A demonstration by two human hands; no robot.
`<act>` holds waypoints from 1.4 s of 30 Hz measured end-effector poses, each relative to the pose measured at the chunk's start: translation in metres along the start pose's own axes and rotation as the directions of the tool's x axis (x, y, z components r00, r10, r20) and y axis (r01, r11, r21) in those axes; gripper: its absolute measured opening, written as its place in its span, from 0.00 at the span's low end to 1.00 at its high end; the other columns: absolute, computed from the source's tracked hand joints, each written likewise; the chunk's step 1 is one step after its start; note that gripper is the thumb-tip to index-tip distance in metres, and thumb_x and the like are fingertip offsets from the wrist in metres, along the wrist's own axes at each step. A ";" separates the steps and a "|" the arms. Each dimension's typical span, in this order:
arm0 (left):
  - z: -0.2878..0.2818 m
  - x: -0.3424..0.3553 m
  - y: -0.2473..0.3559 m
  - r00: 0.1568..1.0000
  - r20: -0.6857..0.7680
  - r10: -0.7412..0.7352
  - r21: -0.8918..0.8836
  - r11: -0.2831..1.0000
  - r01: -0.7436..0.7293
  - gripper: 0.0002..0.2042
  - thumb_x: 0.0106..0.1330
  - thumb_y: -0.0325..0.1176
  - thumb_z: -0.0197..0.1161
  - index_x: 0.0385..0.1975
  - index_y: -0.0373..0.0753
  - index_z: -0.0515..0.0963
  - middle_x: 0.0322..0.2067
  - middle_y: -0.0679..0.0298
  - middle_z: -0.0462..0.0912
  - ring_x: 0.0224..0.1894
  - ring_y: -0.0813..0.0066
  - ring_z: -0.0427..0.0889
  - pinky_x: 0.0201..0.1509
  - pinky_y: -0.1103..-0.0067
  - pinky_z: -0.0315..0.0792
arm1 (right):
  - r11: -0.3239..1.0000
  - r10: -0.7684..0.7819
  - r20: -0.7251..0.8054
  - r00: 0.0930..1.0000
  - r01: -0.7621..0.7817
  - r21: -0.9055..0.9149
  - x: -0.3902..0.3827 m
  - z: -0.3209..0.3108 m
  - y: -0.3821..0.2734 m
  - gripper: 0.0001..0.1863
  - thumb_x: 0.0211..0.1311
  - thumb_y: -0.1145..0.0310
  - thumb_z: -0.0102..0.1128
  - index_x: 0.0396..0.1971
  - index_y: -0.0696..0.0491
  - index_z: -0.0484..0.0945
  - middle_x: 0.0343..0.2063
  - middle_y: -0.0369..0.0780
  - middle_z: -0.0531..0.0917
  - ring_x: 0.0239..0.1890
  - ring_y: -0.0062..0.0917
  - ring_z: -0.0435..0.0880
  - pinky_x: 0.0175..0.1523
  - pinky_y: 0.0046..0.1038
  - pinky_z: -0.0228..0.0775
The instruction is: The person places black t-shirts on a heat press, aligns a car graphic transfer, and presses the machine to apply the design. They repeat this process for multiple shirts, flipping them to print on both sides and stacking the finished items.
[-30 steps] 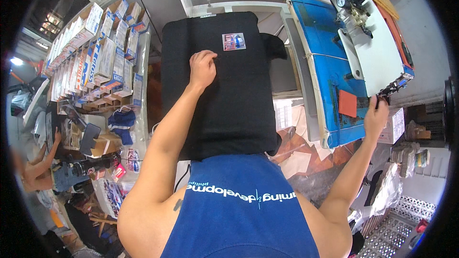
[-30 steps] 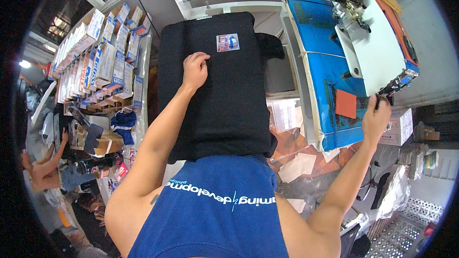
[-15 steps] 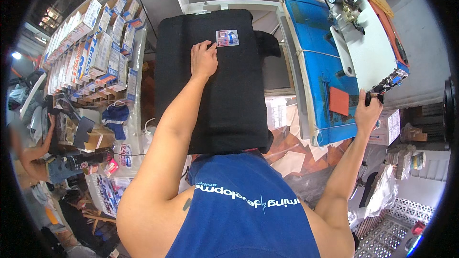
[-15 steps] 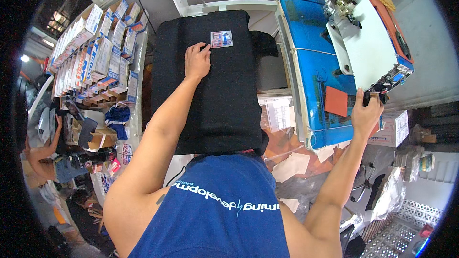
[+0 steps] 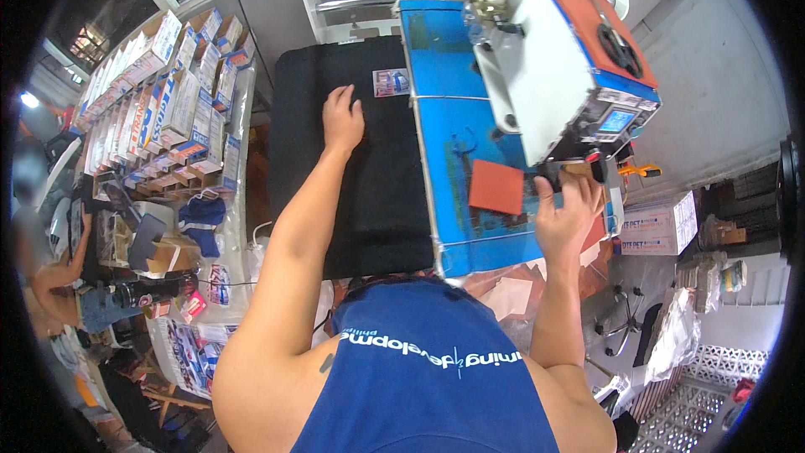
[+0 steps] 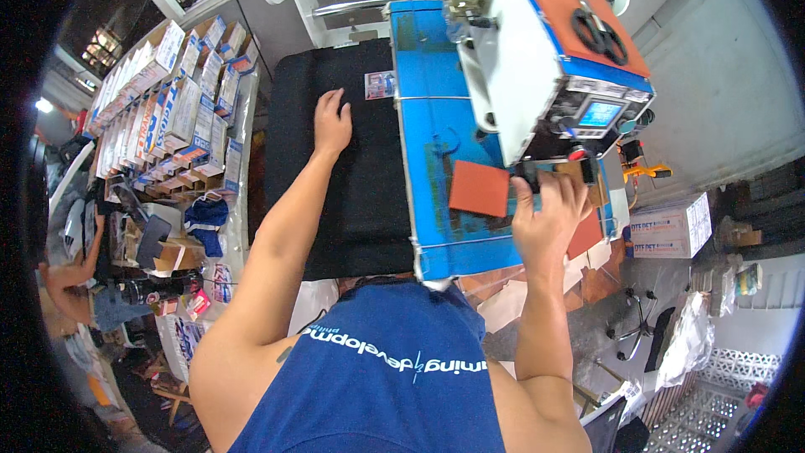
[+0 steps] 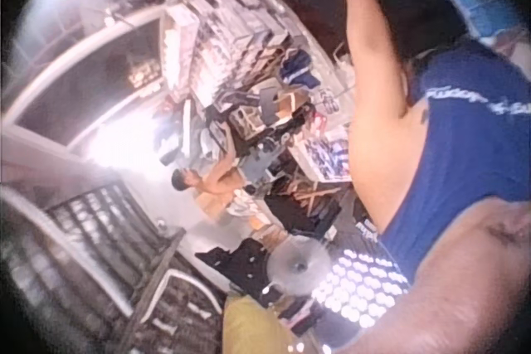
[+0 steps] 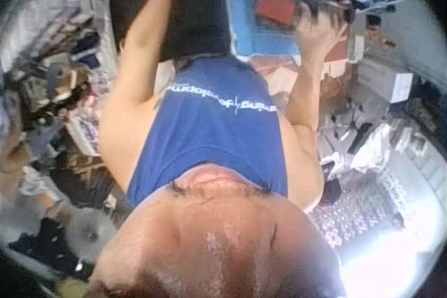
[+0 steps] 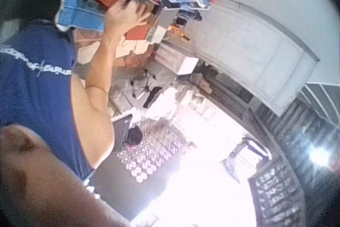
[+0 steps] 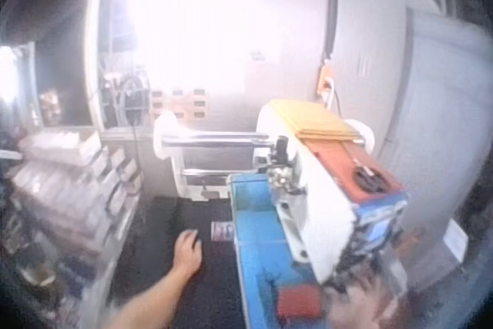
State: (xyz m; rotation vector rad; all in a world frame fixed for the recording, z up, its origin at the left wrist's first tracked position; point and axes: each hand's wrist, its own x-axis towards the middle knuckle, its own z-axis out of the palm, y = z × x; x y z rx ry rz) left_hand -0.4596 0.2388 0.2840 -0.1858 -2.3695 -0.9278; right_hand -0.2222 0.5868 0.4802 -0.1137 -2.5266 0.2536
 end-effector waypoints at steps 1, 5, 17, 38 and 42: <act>-0.017 -0.006 -0.004 0.999 -0.008 -0.051 -0.039 0.998 0.051 0.17 0.67 0.29 0.63 0.55 0.33 0.82 0.58 0.50 0.79 0.63 0.48 0.76 0.71 0.60 0.68 | 0.998 -0.064 -0.112 0.992 0.065 0.007 -0.001 -0.001 -0.009 0.31 0.57 0.51 0.77 0.55 0.52 0.79 0.52 0.52 0.77 0.59 0.51 0.73 0.62 0.56 0.60; -0.130 -0.071 -0.042 0.994 -0.103 0.026 0.049 0.999 -0.021 0.15 0.66 0.26 0.63 0.52 0.34 0.83 0.57 0.48 0.80 0.61 0.47 0.78 0.68 0.62 0.70 | 0.986 -0.116 -0.244 0.963 0.140 0.086 0.007 0.000 -0.046 0.60 0.38 0.46 0.87 0.73 0.47 0.64 0.71 0.58 0.58 0.71 0.59 0.62 0.70 0.58 0.56; -0.321 -0.363 -0.086 0.767 -0.119 -0.630 0.091 0.763 0.640 0.12 0.67 0.22 0.60 0.48 0.33 0.83 0.48 0.52 0.83 0.52 0.53 0.82 0.59 0.65 0.75 | 0.943 -0.204 -0.219 0.954 0.251 0.219 -0.006 0.017 -0.160 0.65 0.29 0.52 0.90 0.74 0.48 0.64 0.75 0.63 0.48 0.75 0.64 0.55 0.73 0.55 0.61; -0.215 -0.935 0.462 -0.498 -0.867 0.037 -0.468 -0.407 0.784 0.06 0.63 0.29 0.61 0.34 0.40 0.85 0.46 0.57 0.83 0.55 0.48 0.79 0.63 0.57 0.72 | -0.359 -0.587 -0.122 -0.801 0.122 0.925 -0.354 0.032 -0.209 0.16 0.69 0.58 0.65 0.42 0.58 0.84 0.41 0.50 0.86 0.46 0.47 0.85 0.52 0.43 0.77; -0.207 -1.005 0.553 -0.491 -0.856 0.164 -0.486 -0.582 0.652 0.16 0.68 0.36 0.61 0.53 0.40 0.81 0.62 0.53 0.77 0.69 0.49 0.69 0.75 0.51 0.60 | -0.497 -0.293 -0.182 -0.939 -0.013 0.868 -0.464 -0.010 -0.192 0.15 0.67 0.59 0.66 0.41 0.57 0.85 0.40 0.49 0.87 0.45 0.46 0.86 0.50 0.43 0.77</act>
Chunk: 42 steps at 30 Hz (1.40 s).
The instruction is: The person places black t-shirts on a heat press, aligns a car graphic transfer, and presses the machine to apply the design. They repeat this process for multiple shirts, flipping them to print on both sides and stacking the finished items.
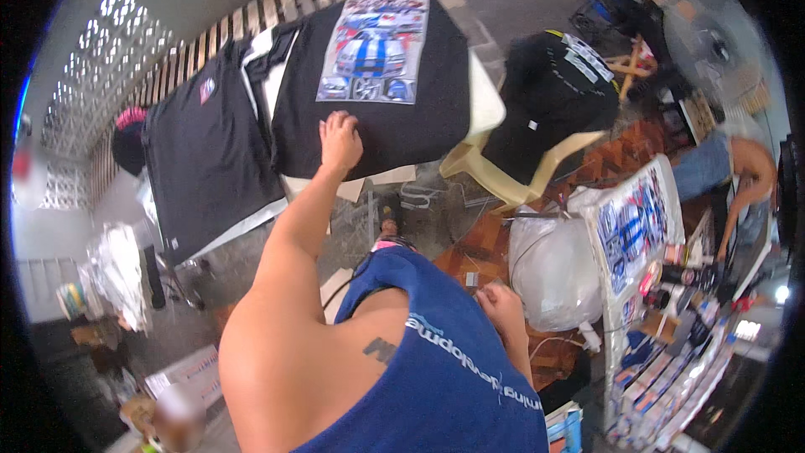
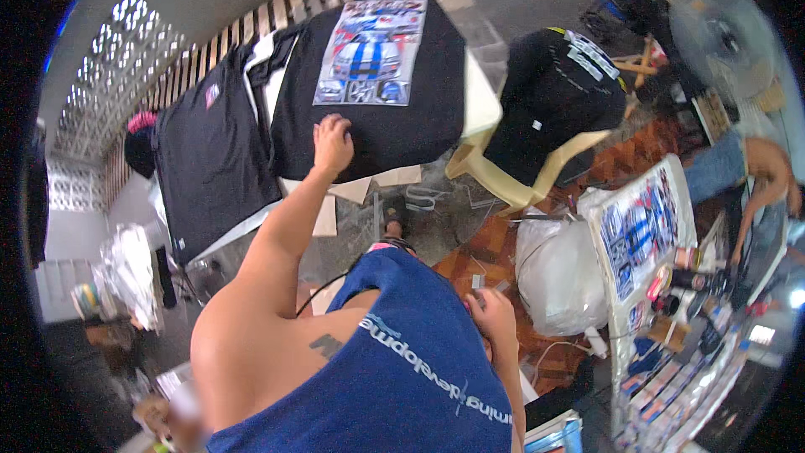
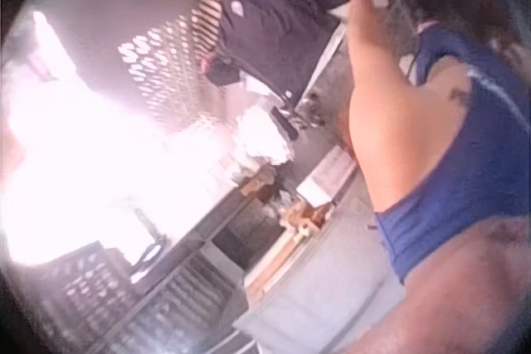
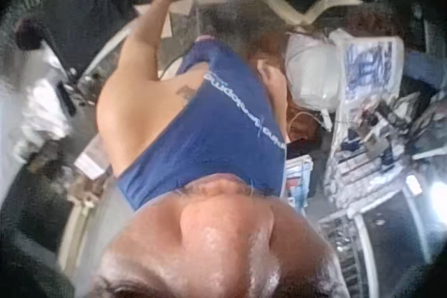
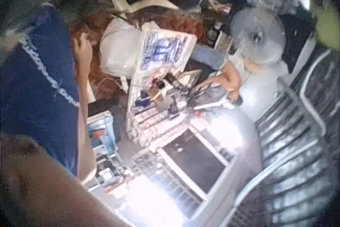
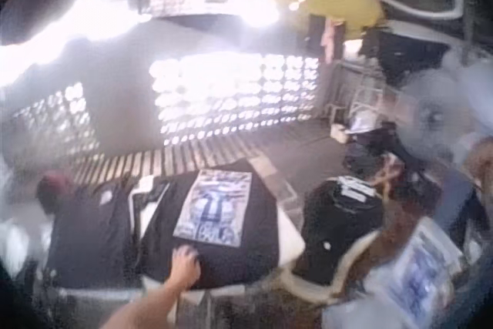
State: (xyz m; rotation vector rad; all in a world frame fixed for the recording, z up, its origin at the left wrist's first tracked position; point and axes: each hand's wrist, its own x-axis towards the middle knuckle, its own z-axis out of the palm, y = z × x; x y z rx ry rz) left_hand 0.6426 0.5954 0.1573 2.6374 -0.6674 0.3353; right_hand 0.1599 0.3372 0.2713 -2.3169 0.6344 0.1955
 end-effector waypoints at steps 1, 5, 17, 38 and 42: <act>-0.007 0.002 -0.019 0.994 0.026 -0.109 0.073 0.992 0.107 0.20 0.70 0.39 0.60 0.59 0.39 0.77 0.66 0.51 0.72 0.73 0.48 0.65 0.77 0.49 0.55 | 0.999 -0.031 0.026 0.999 0.032 -0.006 0.041 0.004 -0.018 0.14 0.67 0.59 0.66 0.41 0.56 0.85 0.40 0.49 0.87 0.45 0.46 0.86 0.50 0.43 0.77; -0.021 -0.010 -0.055 0.962 0.124 -0.243 0.220 0.952 0.212 0.34 0.76 0.50 0.54 0.76 0.36 0.60 0.78 0.49 0.57 0.81 0.46 0.51 0.82 0.47 0.42 | 0.922 -0.369 0.021 0.929 0.369 -0.121 0.223 0.041 -0.110 0.12 0.69 0.63 0.62 0.42 0.56 0.83 0.41 0.49 0.86 0.46 0.48 0.85 0.51 0.44 0.77; -0.030 -0.022 -0.034 0.915 0.199 -0.351 0.053 0.936 0.347 0.40 0.71 0.54 0.59 0.77 0.36 0.60 0.79 0.49 0.54 0.82 0.47 0.45 0.83 0.48 0.36 | 0.221 -0.893 0.338 0.297 0.944 -0.247 0.496 0.182 -0.329 0.14 0.59 0.72 0.63 0.45 0.54 0.82 0.38 0.41 0.85 0.44 0.36 0.85 0.50 0.37 0.80; -0.032 -0.021 -0.034 0.900 0.246 -0.361 0.063 0.932 0.357 0.40 0.71 0.54 0.60 0.77 0.37 0.59 0.80 0.51 0.52 0.83 0.49 0.44 0.83 0.48 0.36 | 0.937 -0.163 0.124 0.979 0.114 0.331 0.614 0.129 -0.314 0.17 0.56 0.75 0.69 0.47 0.58 0.83 0.33 0.41 0.90 0.32 0.26 0.88 0.38 0.29 0.80; -0.039 -0.008 -0.027 0.855 0.311 -0.415 0.046 0.905 0.422 0.39 0.69 0.48 0.63 0.77 0.37 0.60 0.79 0.50 0.54 0.82 0.47 0.45 0.81 0.43 0.35 | 0.781 0.307 -0.208 0.929 -0.121 0.613 0.677 0.049 -0.285 0.20 0.55 0.78 0.72 0.48 0.60 0.80 0.36 0.40 0.86 0.31 0.24 0.85 0.36 0.26 0.79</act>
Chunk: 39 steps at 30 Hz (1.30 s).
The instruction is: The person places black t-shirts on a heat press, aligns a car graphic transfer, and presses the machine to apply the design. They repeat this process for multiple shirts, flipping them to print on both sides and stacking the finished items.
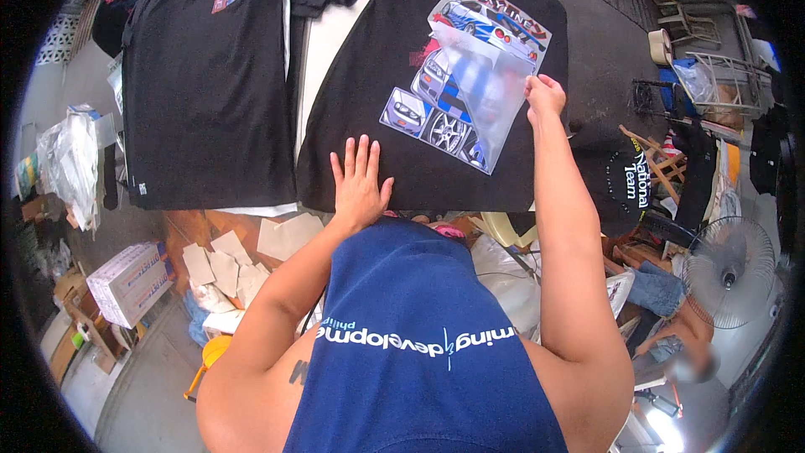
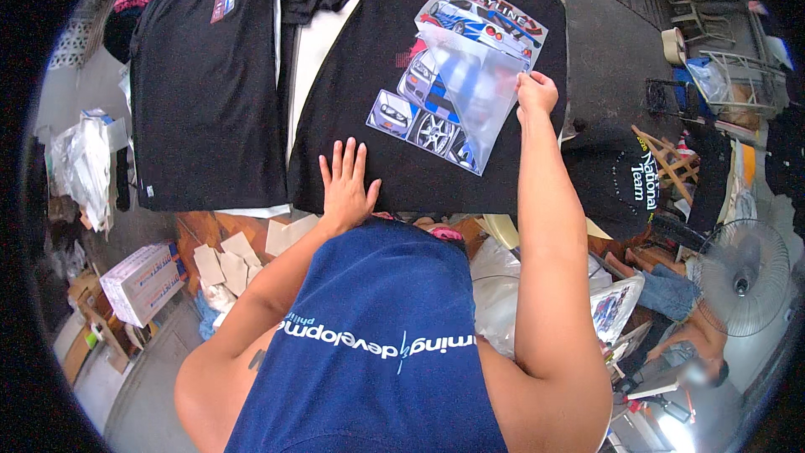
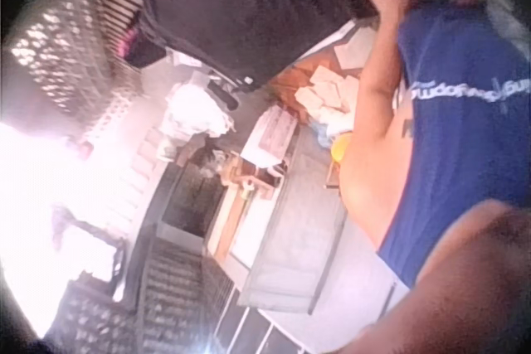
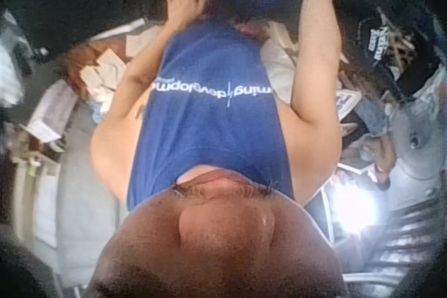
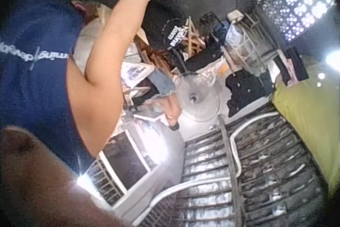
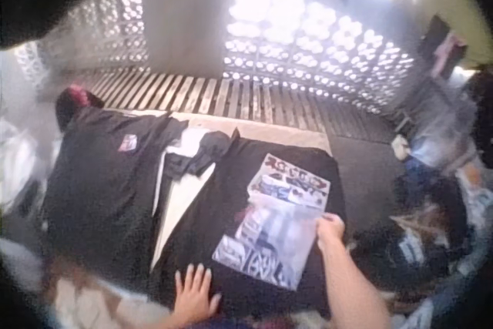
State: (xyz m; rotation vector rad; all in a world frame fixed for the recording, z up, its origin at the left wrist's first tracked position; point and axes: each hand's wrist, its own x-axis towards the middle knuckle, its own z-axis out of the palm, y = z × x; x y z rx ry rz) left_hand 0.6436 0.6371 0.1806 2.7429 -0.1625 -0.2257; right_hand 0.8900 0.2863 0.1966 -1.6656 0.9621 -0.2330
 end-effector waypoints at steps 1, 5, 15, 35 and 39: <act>-0.003 0.008 0.006 0.999 -0.035 0.017 -0.003 1.000 -0.017 0.38 0.67 0.45 0.65 0.76 0.37 0.61 0.77 0.50 0.57 0.81 0.46 0.47 0.80 0.42 0.36 | 0.997 -0.072 0.129 0.989 0.072 0.004 0.001 -0.006 0.000 0.18 0.57 0.78 0.71 0.48 0.60 0.79 0.35 0.39 0.86 0.31 0.23 0.85 0.36 0.26 0.79; -0.007 0.074 0.038 0.952 -0.098 0.289 -0.102 0.949 -0.298 0.35 0.64 0.35 0.66 0.72 0.37 0.65 0.73 0.51 0.65 0.79 0.48 0.56 0.80 0.43 0.41 | 0.989 -0.150 0.733 0.663 0.104 0.108 -0.076 -0.009 0.026 0.32 0.61 0.58 0.79 0.59 0.58 0.75 0.44 0.41 0.86 0.44 0.25 0.85 0.49 0.30 0.80; -0.020 0.178 0.004 0.902 0.076 0.424 0.187 0.883 -0.431 0.31 0.76 0.51 0.52 0.78 0.54 0.60 0.80 0.63 0.56 0.82 0.55 0.48 0.83 0.49 0.38 | 0.982 0.041 0.188 0.981 -0.006 -0.188 -0.009 -0.061 0.032 0.06 0.64 0.77 0.70 0.40 0.57 0.88 0.29 0.39 0.89 0.25 0.20 0.86 0.28 0.26 0.79; -0.075 0.262 -0.036 0.844 -0.492 0.213 0.136 0.976 -0.168 0.27 0.65 0.45 0.67 0.58 0.32 0.76 0.57 0.42 0.79 0.62 0.42 0.77 0.67 0.56 0.70 | 0.714 0.112 -0.489 0.865 -0.412 -0.565 -0.613 -0.433 0.403 0.18 0.75 0.73 0.56 0.61 0.47 0.79 0.57 0.47 0.83 0.56 0.39 0.84 0.55 0.36 0.84; -0.063 0.352 -0.042 0.967 -0.110 -0.228 0.260 0.933 0.250 0.39 0.63 0.68 0.65 0.66 0.43 0.75 0.62 0.48 0.80 0.61 0.43 0.81 0.61 0.44 0.75 | 0.611 0.656 -0.700 0.284 -0.744 0.271 -0.718 -0.326 0.460 0.13 0.74 0.68 0.60 0.54 0.55 0.82 0.43 0.40 0.85 0.44 0.29 0.85 0.43 0.31 0.82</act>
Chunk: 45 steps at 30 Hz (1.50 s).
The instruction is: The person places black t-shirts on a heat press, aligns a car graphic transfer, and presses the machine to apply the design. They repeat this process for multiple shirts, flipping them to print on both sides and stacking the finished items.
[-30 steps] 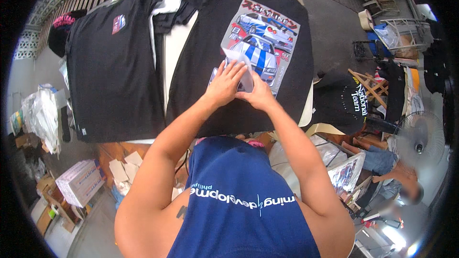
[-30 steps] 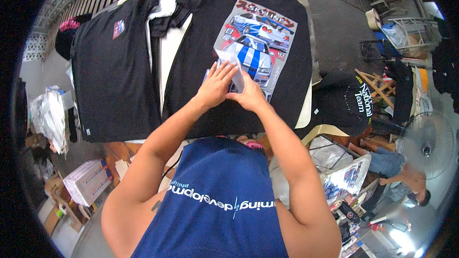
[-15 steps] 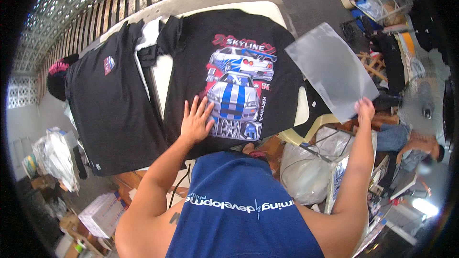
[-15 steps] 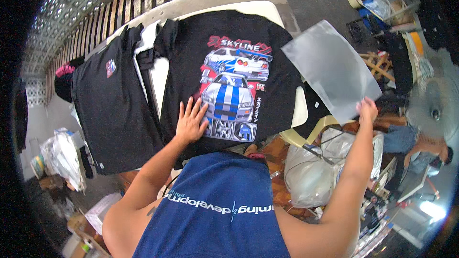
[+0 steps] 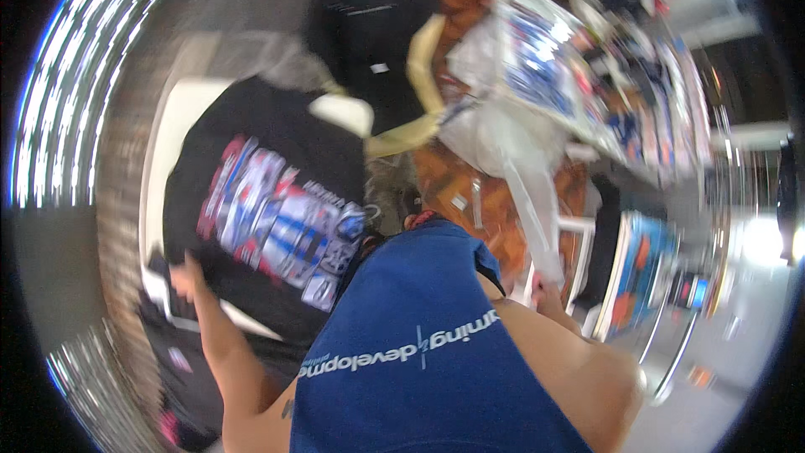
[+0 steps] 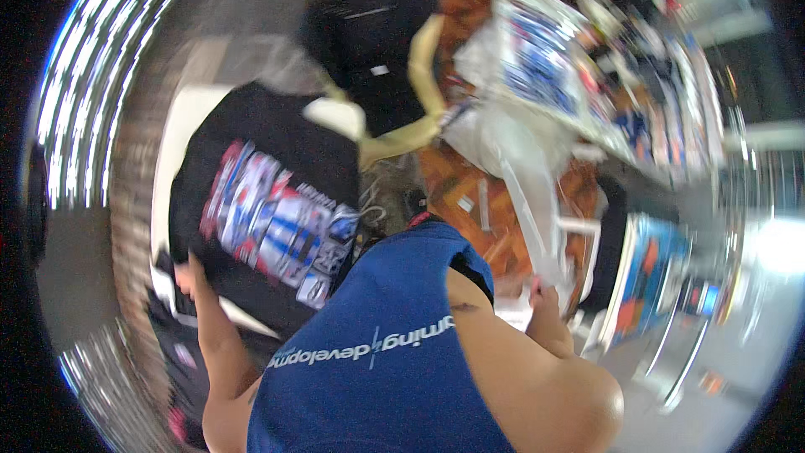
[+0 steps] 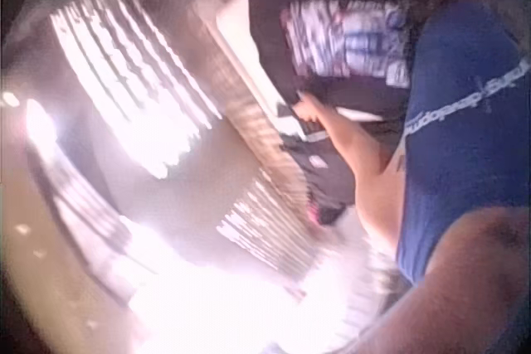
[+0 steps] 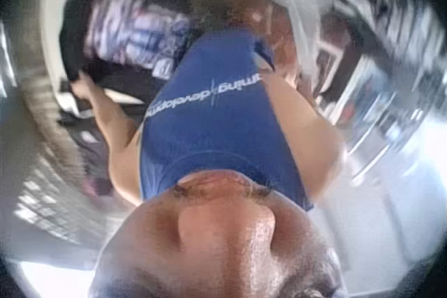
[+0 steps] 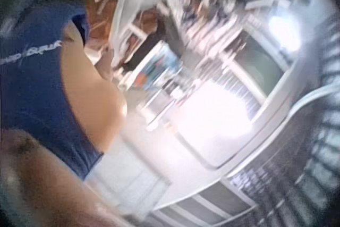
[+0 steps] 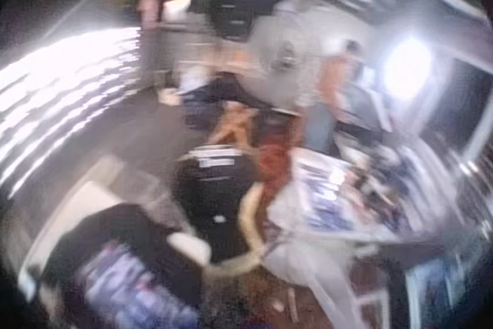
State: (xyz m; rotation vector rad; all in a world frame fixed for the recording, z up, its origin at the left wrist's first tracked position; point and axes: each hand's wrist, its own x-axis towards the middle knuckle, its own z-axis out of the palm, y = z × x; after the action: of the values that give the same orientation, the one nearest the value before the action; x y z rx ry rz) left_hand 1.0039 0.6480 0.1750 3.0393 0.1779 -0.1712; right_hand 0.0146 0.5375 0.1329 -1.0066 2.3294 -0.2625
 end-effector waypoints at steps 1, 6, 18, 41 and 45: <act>0.004 0.007 0.007 0.997 0.005 0.072 -0.019 0.997 -0.072 0.35 0.64 0.63 0.67 0.64 0.43 0.76 0.61 0.47 0.81 0.62 0.43 0.81 0.60 0.44 0.74 | 0.667 0.288 0.049 0.956 -0.237 0.706 -0.004 0.011 0.010 0.13 0.74 0.69 0.61 0.52 0.56 0.82 0.38 0.37 0.86 0.39 0.26 0.85 0.40 0.29 0.81; 0.019 0.000 0.047 0.927 -0.079 0.367 -0.132 0.918 -0.375 0.31 0.59 0.45 0.65 0.56 0.24 0.80 0.53 0.36 0.84 0.55 0.39 0.84 0.64 0.58 0.75 | 0.917 -0.339 -0.267 0.902 0.252 -0.311 0.003 0.063 0.016 0.20 0.76 0.55 0.57 0.52 0.56 0.84 0.48 0.53 0.86 0.49 0.45 0.87 0.57 0.40 0.78; -0.088 -0.377 0.182 0.439 -0.157 0.885 -0.371 0.359 -0.856 0.10 0.61 0.27 0.64 0.40 0.30 0.79 0.39 0.48 0.84 0.40 0.52 0.82 0.48 0.64 0.74 | 0.340 -0.147 0.648 0.747 -0.577 0.743 0.214 0.041 -0.214 0.55 0.66 0.40 0.68 0.79 0.53 0.48 0.77 0.52 0.53 0.73 0.60 0.62 0.68 0.59 0.67; -0.160 -0.760 0.092 -0.626 0.004 0.780 -0.824 -0.352 -0.444 0.16 0.72 0.32 0.63 0.54 0.31 0.73 0.46 0.43 0.83 0.48 0.43 0.85 0.55 0.65 0.77 | 0.200 -0.711 0.270 0.649 -0.181 0.963 -0.188 -0.181 -0.127 0.24 0.57 0.69 0.72 0.52 0.60 0.76 0.39 0.41 0.83 0.42 0.32 0.83 0.45 0.33 0.75; -0.197 -0.808 0.046 -0.839 -0.023 0.543 -0.942 -0.294 -0.164 0.07 0.71 0.26 0.64 0.44 0.32 0.76 0.33 0.49 0.86 0.36 0.59 0.89 0.41 0.71 0.78 | 0.829 -0.417 -0.460 0.784 0.536 0.161 -0.262 -0.216 -0.035 0.39 0.48 0.68 0.78 0.64 0.53 0.74 0.53 0.49 0.80 0.59 0.45 0.79 0.65 0.39 0.72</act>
State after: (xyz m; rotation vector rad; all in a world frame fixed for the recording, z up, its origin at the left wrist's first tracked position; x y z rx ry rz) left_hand 0.2333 0.5320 0.4689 0.6264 -2.1281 -1.3933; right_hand 0.0524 0.6907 0.4353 -1.5008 2.2378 -1.0788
